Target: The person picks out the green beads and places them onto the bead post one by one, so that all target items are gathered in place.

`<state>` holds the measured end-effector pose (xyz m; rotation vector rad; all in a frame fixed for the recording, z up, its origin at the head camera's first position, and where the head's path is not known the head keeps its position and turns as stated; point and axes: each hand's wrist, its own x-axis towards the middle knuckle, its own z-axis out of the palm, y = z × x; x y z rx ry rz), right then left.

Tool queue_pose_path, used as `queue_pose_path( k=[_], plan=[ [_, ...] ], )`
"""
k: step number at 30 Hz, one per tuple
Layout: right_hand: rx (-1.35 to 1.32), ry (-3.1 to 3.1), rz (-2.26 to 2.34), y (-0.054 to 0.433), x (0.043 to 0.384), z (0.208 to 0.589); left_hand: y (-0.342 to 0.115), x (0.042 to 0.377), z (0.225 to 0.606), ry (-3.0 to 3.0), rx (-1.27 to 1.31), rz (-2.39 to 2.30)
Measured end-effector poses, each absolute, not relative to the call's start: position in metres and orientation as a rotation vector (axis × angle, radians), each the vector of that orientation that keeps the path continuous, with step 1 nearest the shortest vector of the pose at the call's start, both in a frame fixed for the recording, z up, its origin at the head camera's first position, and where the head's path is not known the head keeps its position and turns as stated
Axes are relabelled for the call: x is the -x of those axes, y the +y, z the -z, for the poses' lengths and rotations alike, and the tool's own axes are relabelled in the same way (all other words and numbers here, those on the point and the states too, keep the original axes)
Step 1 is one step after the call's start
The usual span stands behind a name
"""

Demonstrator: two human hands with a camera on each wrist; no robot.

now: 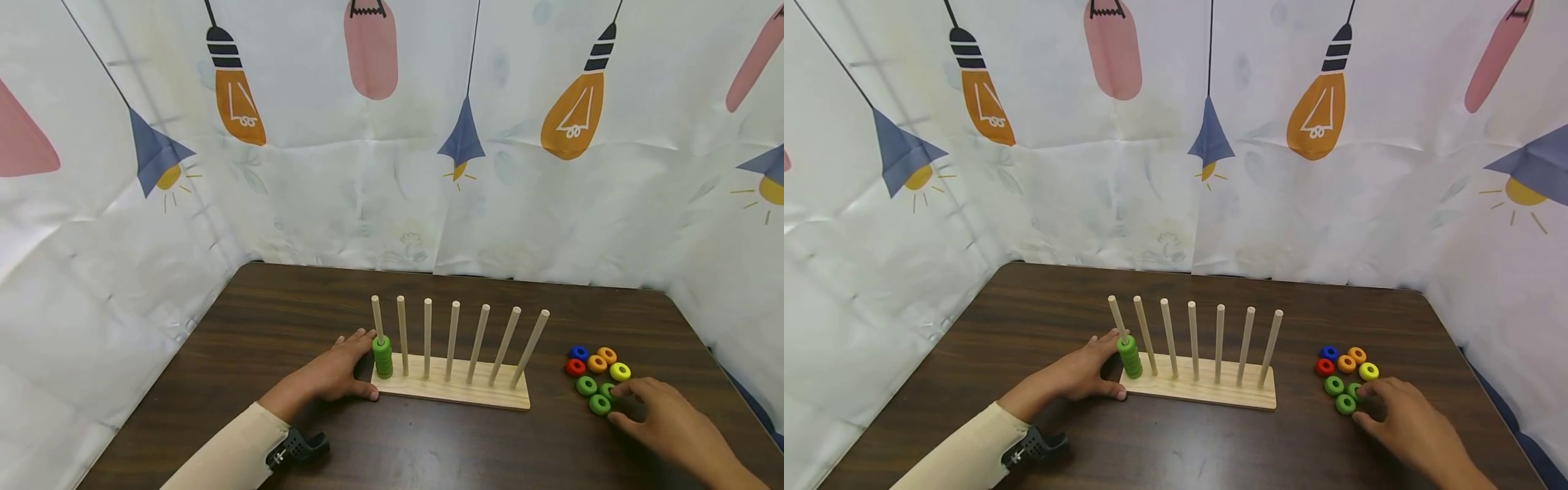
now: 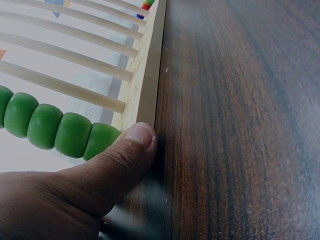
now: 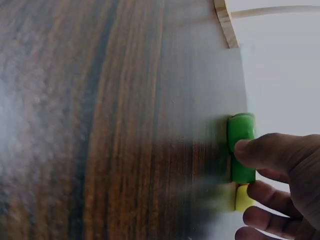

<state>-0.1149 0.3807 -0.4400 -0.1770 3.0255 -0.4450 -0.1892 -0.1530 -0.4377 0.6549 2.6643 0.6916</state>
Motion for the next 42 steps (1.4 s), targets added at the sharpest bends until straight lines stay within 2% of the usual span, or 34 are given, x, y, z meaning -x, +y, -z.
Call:
queue_pose_path(
  k=[22,42],
  plan=[
    [0.149,3.039,0.495,0.385,0.122,0.437,-0.154,0.191,0.44,2.65,-0.673,-0.701],
    [0.304,3.206,0.563,0.353,0.137,0.362,-0.151,0.189,0.436,2.668,-0.635,-0.676]
  ],
)
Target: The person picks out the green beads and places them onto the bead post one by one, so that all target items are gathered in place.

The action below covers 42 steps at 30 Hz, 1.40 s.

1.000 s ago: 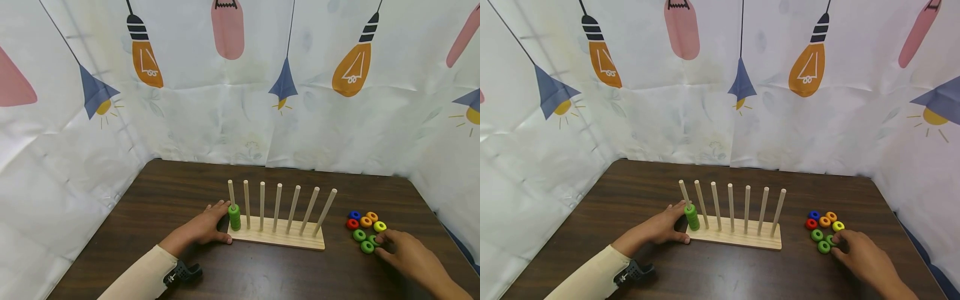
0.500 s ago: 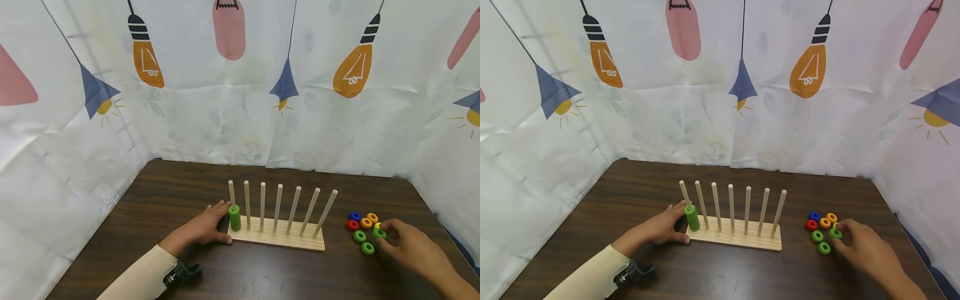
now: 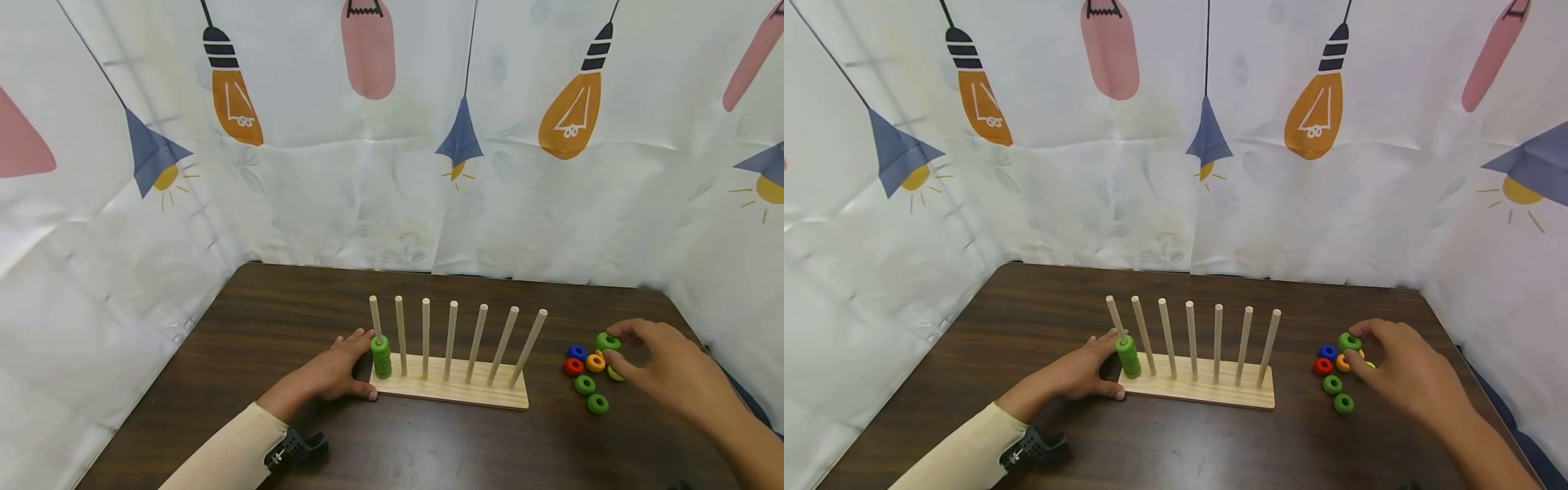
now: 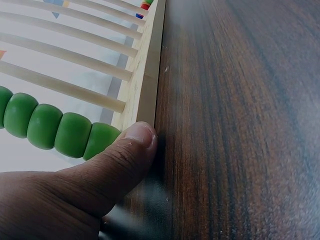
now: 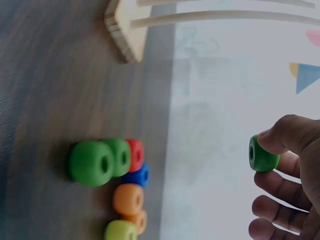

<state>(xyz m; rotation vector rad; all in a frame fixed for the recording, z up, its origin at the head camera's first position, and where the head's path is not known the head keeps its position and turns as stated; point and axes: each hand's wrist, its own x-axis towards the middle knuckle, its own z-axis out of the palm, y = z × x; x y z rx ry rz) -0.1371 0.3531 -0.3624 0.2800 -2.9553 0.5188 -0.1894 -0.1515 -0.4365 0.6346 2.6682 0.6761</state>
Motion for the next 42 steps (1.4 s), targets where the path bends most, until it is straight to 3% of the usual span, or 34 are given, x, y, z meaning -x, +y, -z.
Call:
queue_pose_path(
  k=[42],
  plan=[
    [-0.675,-2.545,-0.501,0.28,0.136,0.288,-0.152,0.192,0.439,2.661,-0.647,-0.67]
  ],
)
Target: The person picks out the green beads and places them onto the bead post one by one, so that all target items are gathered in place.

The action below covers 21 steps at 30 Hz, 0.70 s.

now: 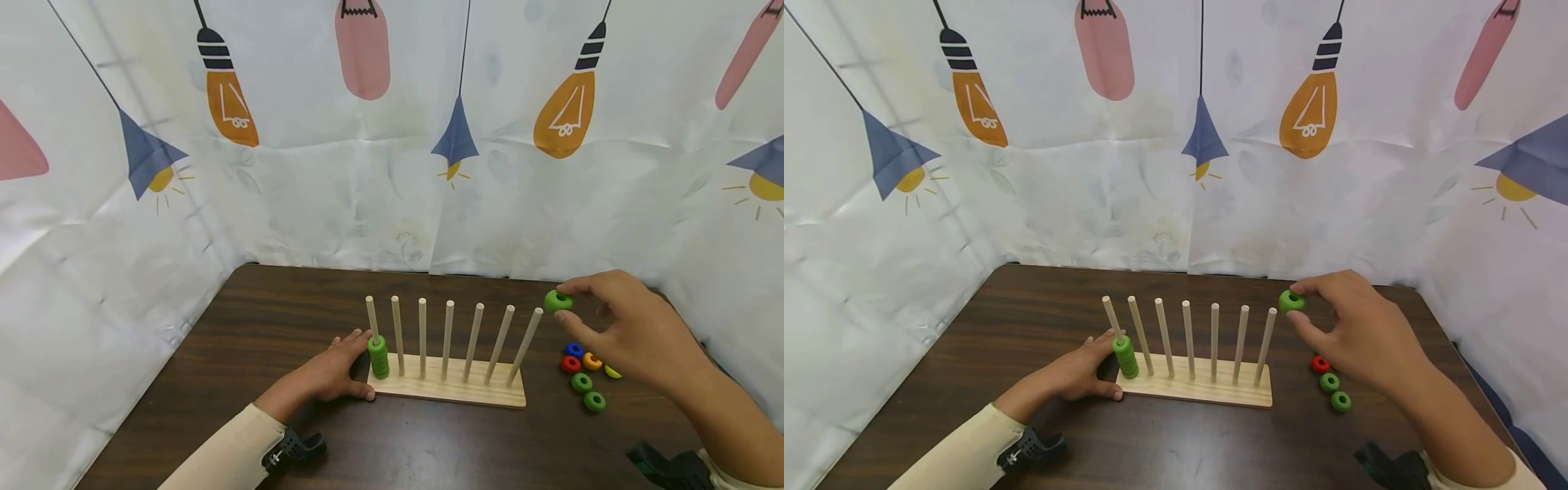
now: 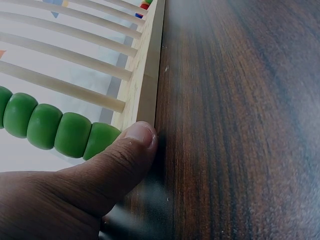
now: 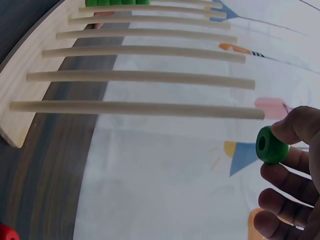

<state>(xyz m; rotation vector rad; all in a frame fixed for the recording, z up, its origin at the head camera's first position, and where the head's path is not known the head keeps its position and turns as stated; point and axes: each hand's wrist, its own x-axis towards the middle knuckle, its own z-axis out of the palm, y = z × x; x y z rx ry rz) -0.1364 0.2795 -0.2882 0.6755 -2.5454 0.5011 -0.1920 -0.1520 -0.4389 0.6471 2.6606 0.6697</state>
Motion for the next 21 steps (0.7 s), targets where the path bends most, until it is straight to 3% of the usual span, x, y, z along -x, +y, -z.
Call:
queue_pose_path(
  k=[21],
  plan=[
    [-0.809,-2.445,-0.502,0.254,0.143,0.286,-0.154,0.191,0.44,2.66,-0.683,-0.681]
  ],
)
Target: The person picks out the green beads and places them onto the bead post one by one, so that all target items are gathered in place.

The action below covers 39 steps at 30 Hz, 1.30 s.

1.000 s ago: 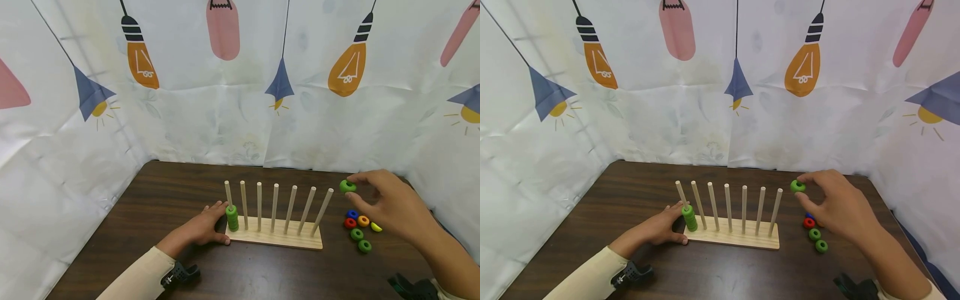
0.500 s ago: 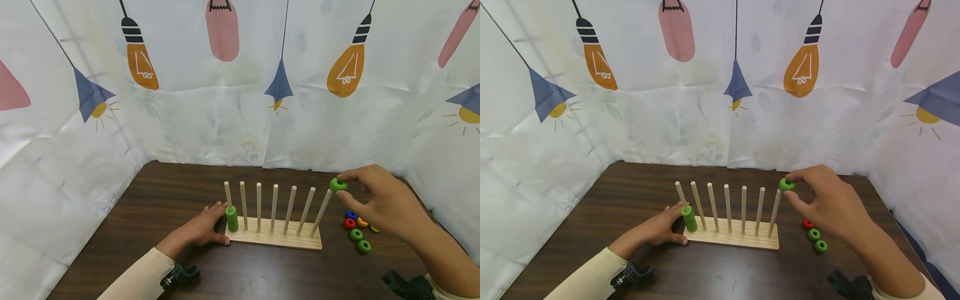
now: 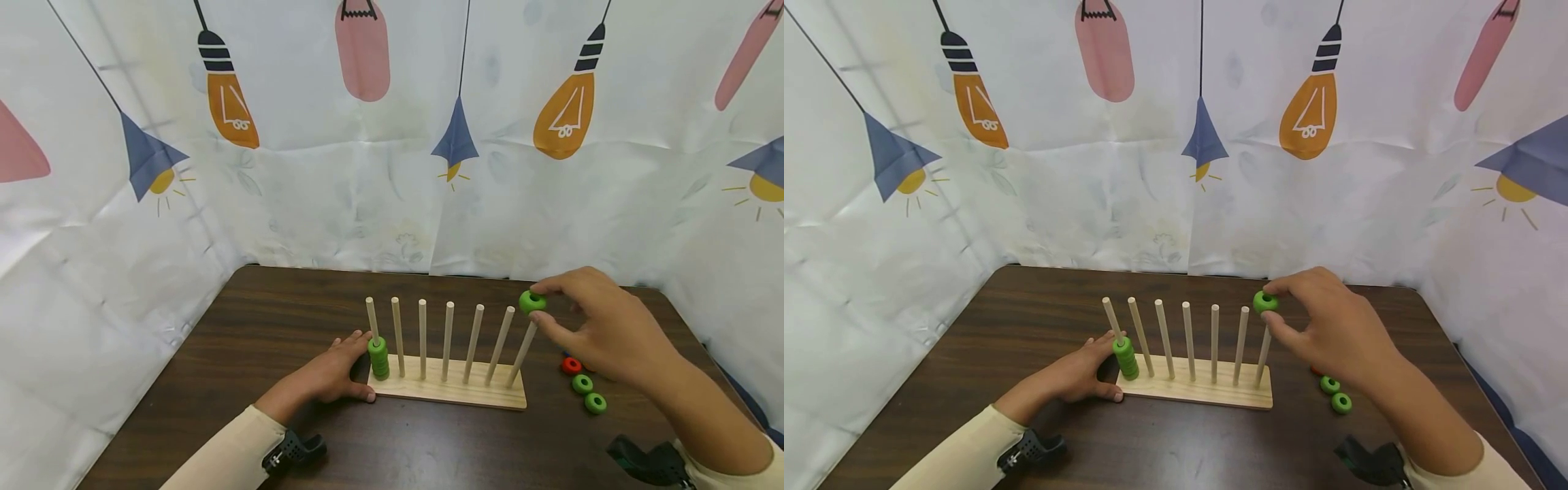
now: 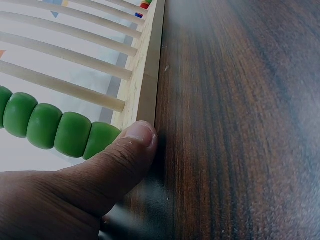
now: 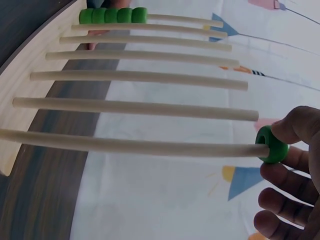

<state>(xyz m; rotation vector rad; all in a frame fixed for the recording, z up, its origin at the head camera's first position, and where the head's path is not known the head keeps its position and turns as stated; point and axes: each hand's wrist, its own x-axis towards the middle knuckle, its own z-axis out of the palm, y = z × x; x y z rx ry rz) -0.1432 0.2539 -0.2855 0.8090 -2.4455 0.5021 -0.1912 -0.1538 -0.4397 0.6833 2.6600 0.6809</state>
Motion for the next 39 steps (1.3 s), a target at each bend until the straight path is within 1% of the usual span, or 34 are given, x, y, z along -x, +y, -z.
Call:
queue_pose_path(
  k=[17,28,39],
  plan=[
    [-0.917,-2.409,-0.528,0.228,0.149,0.28,-0.154,0.191,0.44,2.658,-0.681,-0.696],
    [-0.897,-2.464,-0.553,0.214,0.15,0.281,-0.153,0.19,0.438,2.653,-0.675,-0.7],
    [-0.944,-2.456,-0.557,0.203,0.156,0.282,-0.153,0.191,0.438,2.658,-0.669,-0.694]
  ],
)
